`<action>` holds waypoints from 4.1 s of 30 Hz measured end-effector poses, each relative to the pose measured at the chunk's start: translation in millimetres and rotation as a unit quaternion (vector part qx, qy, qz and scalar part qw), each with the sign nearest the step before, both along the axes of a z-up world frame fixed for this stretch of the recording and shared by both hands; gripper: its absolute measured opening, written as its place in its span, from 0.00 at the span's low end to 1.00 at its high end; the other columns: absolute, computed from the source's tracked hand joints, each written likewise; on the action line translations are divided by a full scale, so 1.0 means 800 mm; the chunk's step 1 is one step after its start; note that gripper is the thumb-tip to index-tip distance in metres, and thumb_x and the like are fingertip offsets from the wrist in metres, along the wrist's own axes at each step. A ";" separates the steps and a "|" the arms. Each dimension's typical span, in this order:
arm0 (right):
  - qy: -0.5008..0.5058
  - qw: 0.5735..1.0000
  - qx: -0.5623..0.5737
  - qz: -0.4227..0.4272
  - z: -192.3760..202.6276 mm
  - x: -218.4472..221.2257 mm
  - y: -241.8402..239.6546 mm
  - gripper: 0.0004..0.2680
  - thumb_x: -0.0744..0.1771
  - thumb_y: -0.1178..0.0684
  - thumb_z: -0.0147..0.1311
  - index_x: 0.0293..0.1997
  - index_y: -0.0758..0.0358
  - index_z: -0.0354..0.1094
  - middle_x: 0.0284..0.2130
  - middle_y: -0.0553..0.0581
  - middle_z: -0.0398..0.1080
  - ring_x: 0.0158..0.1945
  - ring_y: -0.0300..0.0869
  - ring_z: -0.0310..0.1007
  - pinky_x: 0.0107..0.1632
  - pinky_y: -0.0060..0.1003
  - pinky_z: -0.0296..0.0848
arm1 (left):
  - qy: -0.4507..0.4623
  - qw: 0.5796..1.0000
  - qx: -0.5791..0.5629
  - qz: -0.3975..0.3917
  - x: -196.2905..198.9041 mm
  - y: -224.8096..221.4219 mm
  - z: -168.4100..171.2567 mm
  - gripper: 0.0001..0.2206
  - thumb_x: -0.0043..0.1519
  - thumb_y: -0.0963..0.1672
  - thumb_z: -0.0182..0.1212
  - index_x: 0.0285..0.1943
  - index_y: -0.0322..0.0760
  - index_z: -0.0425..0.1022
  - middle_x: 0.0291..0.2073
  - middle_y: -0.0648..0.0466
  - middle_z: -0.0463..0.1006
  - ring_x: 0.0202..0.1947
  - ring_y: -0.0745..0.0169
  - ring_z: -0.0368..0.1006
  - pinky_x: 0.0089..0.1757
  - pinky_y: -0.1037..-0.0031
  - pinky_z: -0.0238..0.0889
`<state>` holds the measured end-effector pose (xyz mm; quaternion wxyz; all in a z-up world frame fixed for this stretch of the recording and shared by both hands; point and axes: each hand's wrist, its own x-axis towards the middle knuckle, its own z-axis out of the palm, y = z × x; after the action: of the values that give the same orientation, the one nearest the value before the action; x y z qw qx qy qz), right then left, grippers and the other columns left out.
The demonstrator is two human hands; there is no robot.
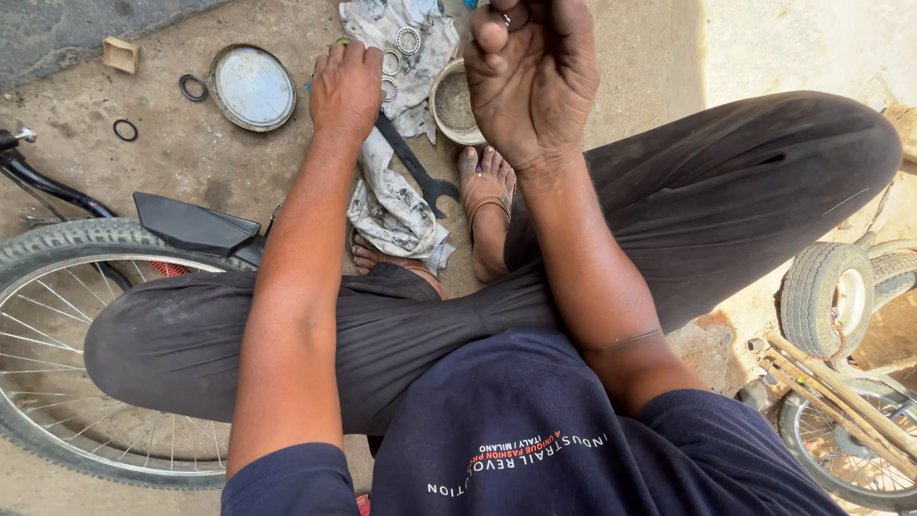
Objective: The person is repairing a bicycle bearing by applying grease to a metal race, placing small ball bearings into it by hand, and then sliding the assembled components onto a bicycle axle.
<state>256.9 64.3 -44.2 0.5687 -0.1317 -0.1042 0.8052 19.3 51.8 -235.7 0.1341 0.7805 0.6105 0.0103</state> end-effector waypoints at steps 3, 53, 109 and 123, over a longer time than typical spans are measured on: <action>0.015 0.999 -0.030 0.032 -0.001 -0.004 -0.004 0.11 0.78 0.48 0.45 0.55 0.66 0.69 0.48 0.58 0.75 0.49 0.40 0.75 0.52 0.30 0.75 | 0.049 0.999 -0.015 -0.012 0.008 -0.019 0.005 0.15 0.59 0.45 0.71 0.52 0.39 0.75 0.51 0.50 0.76 0.57 0.48 0.68 0.52 0.57 0.61; -0.086 0.974 0.114 0.177 -0.004 -0.073 -0.042 0.29 0.74 0.27 0.31 0.74 0.64 0.58 0.70 0.61 0.63 0.74 0.46 0.63 0.76 0.41 0.65 | -0.398 0.901 -0.107 0.136 0.041 -0.087 0.314 0.19 0.58 0.38 0.68 0.55 0.34 0.66 0.38 0.54 0.81 0.35 0.67 0.80 0.38 0.70 0.75; -0.067 0.974 0.074 0.206 -0.014 -0.089 -0.034 0.22 0.75 0.38 0.44 0.76 0.61 0.55 0.67 0.59 0.65 0.66 0.46 0.69 0.70 0.44 0.71 | -0.454 0.874 -0.072 0.160 0.011 -0.077 0.295 0.19 0.63 0.38 0.71 0.59 0.36 0.67 0.42 0.54 0.83 0.42 0.67 0.83 0.43 0.75 0.79; -0.080 0.973 0.090 0.195 -0.003 -0.090 -0.035 0.19 0.75 0.51 0.51 0.77 0.64 0.54 0.68 0.60 0.63 0.69 0.43 0.67 0.74 0.41 0.68 | -0.530 0.830 -0.044 0.169 0.003 -0.078 0.294 0.18 0.65 0.37 0.69 0.60 0.33 0.65 0.44 0.51 0.84 0.45 0.69 0.83 0.44 0.79 0.80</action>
<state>184.8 36.0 -46.4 0.4000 -0.1208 -0.2453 0.8748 21.7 -10.4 -0.2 0.4671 0.5331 0.5680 0.4183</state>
